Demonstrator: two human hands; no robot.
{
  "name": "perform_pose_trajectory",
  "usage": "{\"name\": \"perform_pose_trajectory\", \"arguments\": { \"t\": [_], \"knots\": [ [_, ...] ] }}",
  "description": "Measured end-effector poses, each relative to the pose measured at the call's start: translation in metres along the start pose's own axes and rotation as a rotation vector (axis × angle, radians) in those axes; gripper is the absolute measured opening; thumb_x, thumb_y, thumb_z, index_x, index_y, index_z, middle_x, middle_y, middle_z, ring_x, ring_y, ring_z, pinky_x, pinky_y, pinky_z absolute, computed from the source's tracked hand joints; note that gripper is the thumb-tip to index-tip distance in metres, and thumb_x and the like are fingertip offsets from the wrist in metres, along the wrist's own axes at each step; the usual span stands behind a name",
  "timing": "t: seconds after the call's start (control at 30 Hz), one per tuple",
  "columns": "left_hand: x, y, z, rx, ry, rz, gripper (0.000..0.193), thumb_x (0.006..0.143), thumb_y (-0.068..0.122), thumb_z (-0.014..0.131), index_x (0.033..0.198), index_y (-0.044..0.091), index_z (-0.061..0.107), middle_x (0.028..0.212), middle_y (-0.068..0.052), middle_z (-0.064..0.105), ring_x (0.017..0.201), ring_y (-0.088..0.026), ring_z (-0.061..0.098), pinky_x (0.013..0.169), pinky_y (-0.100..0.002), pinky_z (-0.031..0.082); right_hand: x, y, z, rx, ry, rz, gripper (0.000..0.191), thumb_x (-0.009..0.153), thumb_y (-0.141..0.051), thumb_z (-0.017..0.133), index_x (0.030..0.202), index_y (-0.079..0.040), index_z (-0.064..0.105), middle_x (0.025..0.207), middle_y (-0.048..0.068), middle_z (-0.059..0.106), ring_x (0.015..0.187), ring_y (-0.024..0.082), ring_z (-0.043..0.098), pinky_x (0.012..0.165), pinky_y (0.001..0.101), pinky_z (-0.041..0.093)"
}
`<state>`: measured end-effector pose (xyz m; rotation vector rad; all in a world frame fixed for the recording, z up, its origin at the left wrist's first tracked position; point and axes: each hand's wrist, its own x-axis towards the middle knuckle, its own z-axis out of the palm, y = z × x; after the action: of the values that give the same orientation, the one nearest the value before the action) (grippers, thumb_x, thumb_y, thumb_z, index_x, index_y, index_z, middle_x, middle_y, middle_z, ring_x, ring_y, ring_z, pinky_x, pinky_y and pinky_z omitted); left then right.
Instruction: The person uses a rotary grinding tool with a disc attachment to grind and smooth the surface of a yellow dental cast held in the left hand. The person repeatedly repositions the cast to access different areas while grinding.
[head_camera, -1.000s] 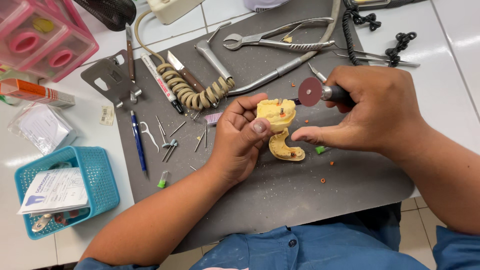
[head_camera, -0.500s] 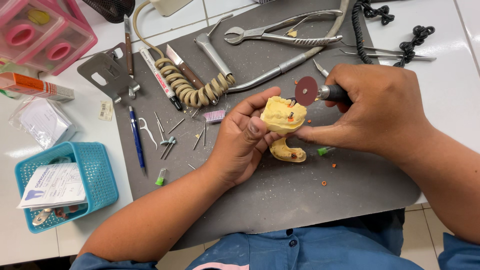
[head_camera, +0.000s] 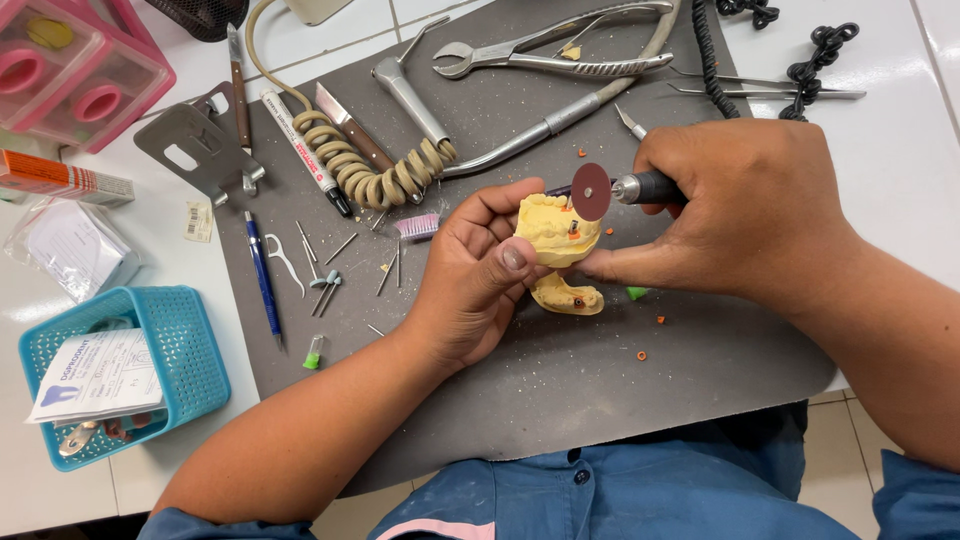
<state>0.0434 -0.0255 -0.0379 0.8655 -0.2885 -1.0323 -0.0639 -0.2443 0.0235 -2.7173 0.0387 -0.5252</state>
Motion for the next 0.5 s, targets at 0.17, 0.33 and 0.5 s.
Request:
{"name": "perform_pose_trajectory", "arguments": {
  "t": [0.17, 0.33, 0.5],
  "knots": [
    [-0.0026, -0.0028, -0.0012, 0.002, -0.006, 0.074, 0.071, 0.085, 0.020, 0.091, 0.139, -0.001, 0.050, 0.129, -0.015, 0.061, 0.121, -0.022, 0.064, 0.110, -0.037, 0.054, 0.0014, -0.0026, 0.0001, -0.062, -0.008, -0.020, 0.064, 0.058, -0.064, 0.095, 0.061, -0.009, 0.062, 0.050, 0.001, 0.055, 0.043, 0.017, 0.055, 0.042, 0.0310, 0.040],
    [-0.0052, -0.0048, 0.0004, -0.041, -0.022, 0.112, 0.063, 0.085, 0.011, 0.091, 0.132, 0.000, 0.051, 0.127, -0.014, 0.059, 0.121, -0.021, 0.062, 0.114, -0.038, 0.052, 0.0013, -0.0037, 0.0009, -0.066, 0.003, -0.072, 0.064, 0.057, -0.062, 0.096, 0.060, -0.007, 0.064, 0.048, 0.003, 0.054, 0.041, 0.019, 0.054, 0.041, 0.0318, 0.040],
    [-0.0087, -0.0041, 0.0032, -0.015, -0.029, 0.127, 0.063, 0.083, 0.011, 0.090, 0.132, 0.000, 0.051, 0.126, -0.016, 0.059, 0.120, -0.022, 0.063, 0.113, -0.039, 0.054, 0.0002, -0.0029, 0.0015, 0.015, 0.017, -0.088, 0.061, 0.059, -0.057, 0.096, 0.065, -0.004, 0.065, 0.052, 0.005, 0.054, 0.044, 0.021, 0.054, 0.044, 0.0331, 0.040]
  ]
}}
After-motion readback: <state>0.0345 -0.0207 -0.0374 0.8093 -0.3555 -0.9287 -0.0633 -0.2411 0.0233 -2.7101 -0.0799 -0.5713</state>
